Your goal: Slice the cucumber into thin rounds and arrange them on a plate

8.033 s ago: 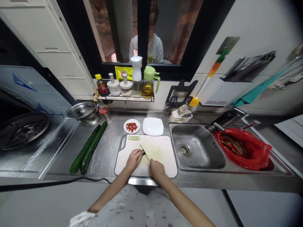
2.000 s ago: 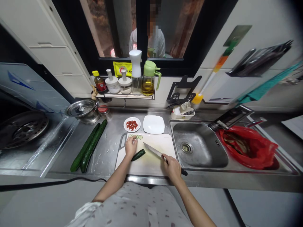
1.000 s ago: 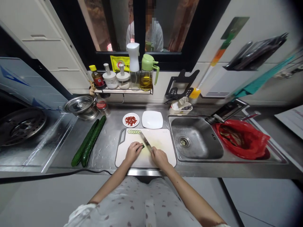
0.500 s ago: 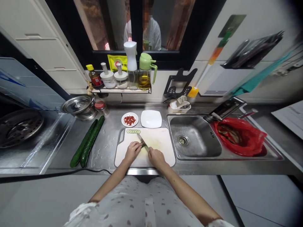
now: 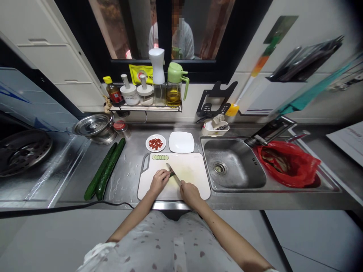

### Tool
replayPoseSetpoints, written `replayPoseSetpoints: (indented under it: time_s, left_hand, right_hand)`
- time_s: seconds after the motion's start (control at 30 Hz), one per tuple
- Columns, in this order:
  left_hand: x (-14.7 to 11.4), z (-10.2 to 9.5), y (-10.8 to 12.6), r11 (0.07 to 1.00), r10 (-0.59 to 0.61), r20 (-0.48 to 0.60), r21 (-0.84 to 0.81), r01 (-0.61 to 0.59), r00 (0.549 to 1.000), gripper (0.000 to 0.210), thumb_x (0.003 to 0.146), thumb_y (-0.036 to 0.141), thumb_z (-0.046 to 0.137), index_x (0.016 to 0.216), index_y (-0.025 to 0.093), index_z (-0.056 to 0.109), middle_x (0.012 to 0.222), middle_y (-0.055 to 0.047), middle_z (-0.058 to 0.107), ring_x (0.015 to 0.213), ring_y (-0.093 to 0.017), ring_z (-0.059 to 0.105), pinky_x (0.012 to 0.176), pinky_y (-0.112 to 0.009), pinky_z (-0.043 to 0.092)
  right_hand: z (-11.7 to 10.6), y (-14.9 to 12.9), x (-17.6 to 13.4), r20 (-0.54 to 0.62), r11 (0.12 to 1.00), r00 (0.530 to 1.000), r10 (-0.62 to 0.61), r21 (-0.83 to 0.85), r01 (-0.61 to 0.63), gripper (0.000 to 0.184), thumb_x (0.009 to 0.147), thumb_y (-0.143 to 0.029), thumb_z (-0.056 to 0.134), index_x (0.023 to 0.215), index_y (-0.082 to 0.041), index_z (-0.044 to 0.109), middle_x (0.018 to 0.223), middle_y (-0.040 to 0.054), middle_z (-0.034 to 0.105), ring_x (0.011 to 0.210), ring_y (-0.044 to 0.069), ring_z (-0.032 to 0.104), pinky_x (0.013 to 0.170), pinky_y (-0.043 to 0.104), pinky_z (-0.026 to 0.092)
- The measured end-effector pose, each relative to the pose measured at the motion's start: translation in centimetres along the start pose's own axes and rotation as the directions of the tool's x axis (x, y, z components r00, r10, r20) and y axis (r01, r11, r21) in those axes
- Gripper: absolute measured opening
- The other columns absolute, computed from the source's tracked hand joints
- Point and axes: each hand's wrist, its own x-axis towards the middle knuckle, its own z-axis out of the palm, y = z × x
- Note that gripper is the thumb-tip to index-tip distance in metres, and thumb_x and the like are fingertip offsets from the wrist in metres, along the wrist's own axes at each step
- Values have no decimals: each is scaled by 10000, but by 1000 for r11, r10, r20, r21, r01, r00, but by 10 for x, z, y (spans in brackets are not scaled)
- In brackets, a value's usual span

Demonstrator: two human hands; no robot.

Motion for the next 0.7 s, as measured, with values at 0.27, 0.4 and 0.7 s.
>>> replayPoseSetpoints:
  time_s: [0.27, 0.4, 0.7]
  left_hand:
    - [-1, 1, -2, 1000, 1, 7, 1, -1, 1000, 229, 897, 269, 480, 1025, 225, 665, 948, -54, 640, 928, -158, 564, 834, -309, 478]
    - [0, 2, -2, 1000, -9, 13, 3, 9, 1000, 232, 894, 268, 482, 1025, 228, 669, 950, -57, 639, 927, -160, 566, 833, -314, 479]
    - [0, 2, -2, 999, 32, -31, -26, -33, 999, 210, 887, 248, 498, 1007, 219, 668, 920, -52, 643, 902, -161, 575, 804, -320, 496]
  right_hand:
    - [3, 10, -11, 47, 1000, 999, -3, -1, 3, 260, 878, -178, 356, 1062, -149, 539, 898, 127, 674, 868, 219, 626, 692, 283, 376]
    - [2, 9, -8, 24, 1000, 1000, -14, 5, 14, 277, 876, -169, 346, 1066, -142, 546, 897, 126, 674, 880, 216, 625, 696, 280, 377]
    - [2, 2, 11, 19, 1000, 1000, -13, -6, 13, 267, 886, -159, 336, 1051, -137, 546, 927, 145, 672, 884, 222, 632, 705, 289, 396]
